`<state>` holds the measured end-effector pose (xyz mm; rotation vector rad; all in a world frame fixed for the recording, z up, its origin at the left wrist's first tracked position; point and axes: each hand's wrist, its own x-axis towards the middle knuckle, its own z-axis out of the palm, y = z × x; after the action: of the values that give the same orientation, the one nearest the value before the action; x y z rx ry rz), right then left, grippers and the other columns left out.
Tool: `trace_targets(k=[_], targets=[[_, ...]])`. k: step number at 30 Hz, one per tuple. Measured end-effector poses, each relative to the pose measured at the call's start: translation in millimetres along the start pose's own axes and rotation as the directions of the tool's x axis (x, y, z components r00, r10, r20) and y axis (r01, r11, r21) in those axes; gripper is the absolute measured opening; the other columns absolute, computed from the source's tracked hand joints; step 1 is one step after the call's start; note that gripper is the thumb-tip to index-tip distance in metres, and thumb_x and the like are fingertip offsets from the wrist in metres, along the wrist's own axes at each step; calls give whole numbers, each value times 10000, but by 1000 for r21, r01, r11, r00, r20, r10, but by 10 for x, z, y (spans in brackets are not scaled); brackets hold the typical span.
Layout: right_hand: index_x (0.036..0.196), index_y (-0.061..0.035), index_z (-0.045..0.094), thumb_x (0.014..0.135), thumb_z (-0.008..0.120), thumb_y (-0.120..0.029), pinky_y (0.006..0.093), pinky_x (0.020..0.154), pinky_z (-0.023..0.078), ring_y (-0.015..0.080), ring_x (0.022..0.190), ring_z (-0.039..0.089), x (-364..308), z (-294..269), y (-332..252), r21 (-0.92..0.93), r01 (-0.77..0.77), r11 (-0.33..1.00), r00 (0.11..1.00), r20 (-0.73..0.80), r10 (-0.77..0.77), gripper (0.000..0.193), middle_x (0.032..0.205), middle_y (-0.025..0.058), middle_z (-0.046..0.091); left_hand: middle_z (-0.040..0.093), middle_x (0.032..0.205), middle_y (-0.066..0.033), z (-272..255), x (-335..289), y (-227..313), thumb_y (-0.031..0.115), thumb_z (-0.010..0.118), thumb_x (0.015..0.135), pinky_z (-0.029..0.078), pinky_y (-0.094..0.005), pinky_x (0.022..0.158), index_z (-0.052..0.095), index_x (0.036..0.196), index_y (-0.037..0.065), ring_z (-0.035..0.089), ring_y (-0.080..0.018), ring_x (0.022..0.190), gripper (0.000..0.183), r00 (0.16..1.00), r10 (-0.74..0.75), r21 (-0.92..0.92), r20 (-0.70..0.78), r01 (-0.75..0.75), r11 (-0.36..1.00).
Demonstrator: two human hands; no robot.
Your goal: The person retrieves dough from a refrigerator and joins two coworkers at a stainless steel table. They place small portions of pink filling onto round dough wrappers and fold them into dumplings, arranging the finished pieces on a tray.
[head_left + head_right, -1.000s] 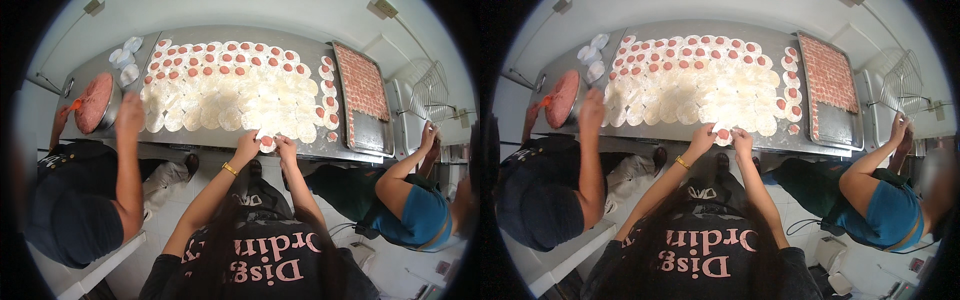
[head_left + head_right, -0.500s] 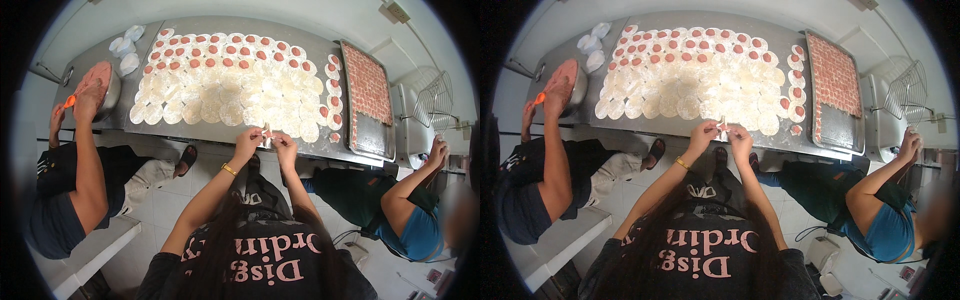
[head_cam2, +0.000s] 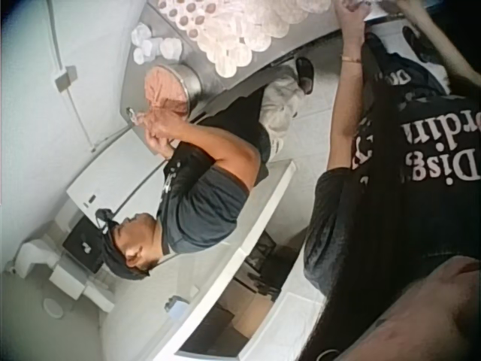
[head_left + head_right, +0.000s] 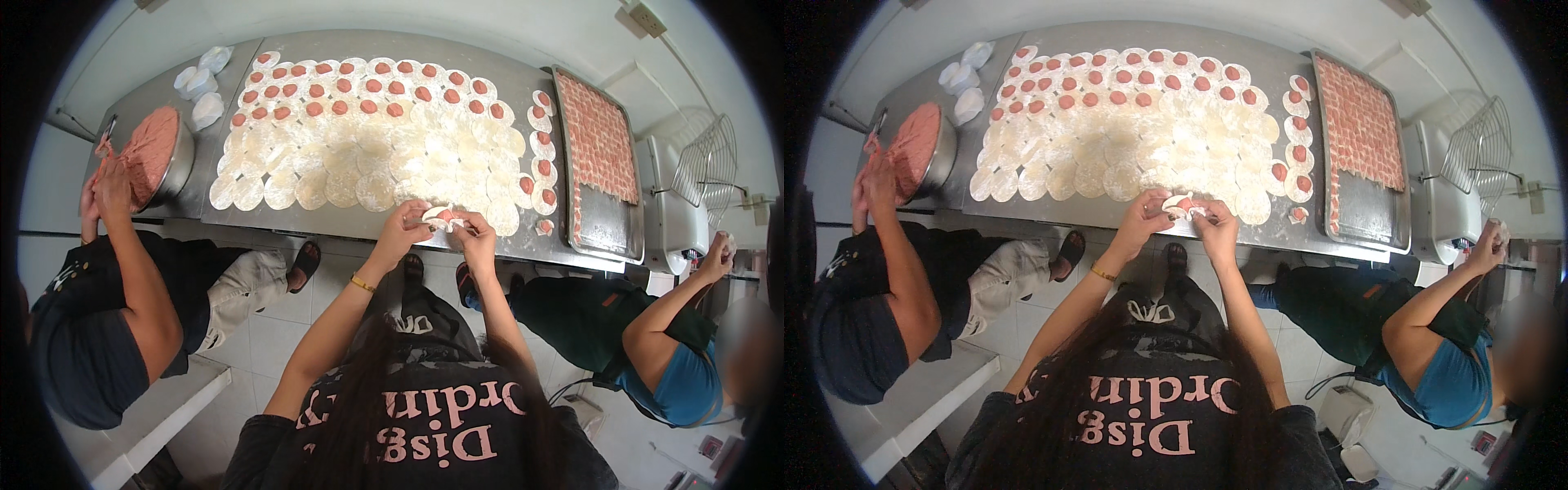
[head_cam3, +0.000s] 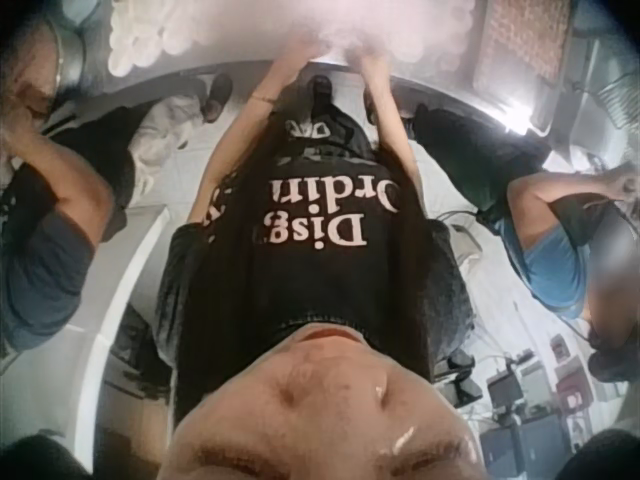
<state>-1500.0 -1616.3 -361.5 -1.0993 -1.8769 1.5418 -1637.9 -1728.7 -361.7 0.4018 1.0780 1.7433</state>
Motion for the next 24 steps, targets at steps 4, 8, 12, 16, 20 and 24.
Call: trace_targets(k=[4, 8, 12, 16, 20, 24], targets=[[1080, -4, 627, 729, 634, 94, 219, 748, 480, 91, 856, 595, -1, -32, -14, 32, -45, 998, 998, 43, 43, 365, 867, 32, 630, 600, 1026, -52, -68, 111, -68, -41, 648, 774, 508, -268, 800, 588, 923, 0, 599, -121, 906, 165, 994, 107, 461, 38, -113, 880], [1085, 3, 616, 716, 631, 105, 247, 730, 501, 107, 826, 616, -13, -15, 4, 121, -22, 992, 994, 112, 9, 384, 837, 60, 640, 619, 987, -75, -91, 139, -163, -30, 668, 758, 521, -274, 739, 591, 884, -7, 613, -129, 867, 150, 965, 235, 617, 120, -258, 744], [1084, 4, 602, 688, 621, 117, 281, 731, 513, 199, 823, 644, 66, -3, 76, -169, 106, 980, 990, 113, -88, 413, 861, 115, 654, 625, 914, -110, -58, 116, -172, -1, 697, 746, 526, -284, 674, 579, 889, 2, 647, -177, 798, 186, 957, 215, 725, 196, -289, 625], [1055, 3, 599, 646, 606, 116, 350, 744, 516, 345, 840, 631, 108, -11, 96, -349, 318, 881, 946, 182, -270, 425, 915, 168, 643, 624, 861, -117, 18, 100, -187, 37, 724, 731, 520, -292, 658, 580, 935, 12, 658, -213, 743, 251, 974, 188, 741, 125, -218, 635], [1007, -2, 614, 642, 583, 110, 415, 747, 499, 388, 852, 607, 34, -23, 75, -436, 362, 824, 932, 149, -331, 383, 946, 192, 624, 624, 805, -117, 46, 137, -220, 90, 748, 721, 511, -300, 643, 590, 954, 24, 654, -212, 708, 289, 972, 185, 824, 147, -223, 520], [994, -5, 615, 650, 570, 108, 422, 757, 485, 382, 906, 592, 15, -3, 75, -428, 275, 861, 961, 126, -245, 365, 1000, 204, 602, 618, 726, -123, 33, 206, -237, 129, 775, 697, 501, -307, 626, 600, 918, 27, 650, -213, 693, 300, 977, 118, 817, 178, -213, 536]])
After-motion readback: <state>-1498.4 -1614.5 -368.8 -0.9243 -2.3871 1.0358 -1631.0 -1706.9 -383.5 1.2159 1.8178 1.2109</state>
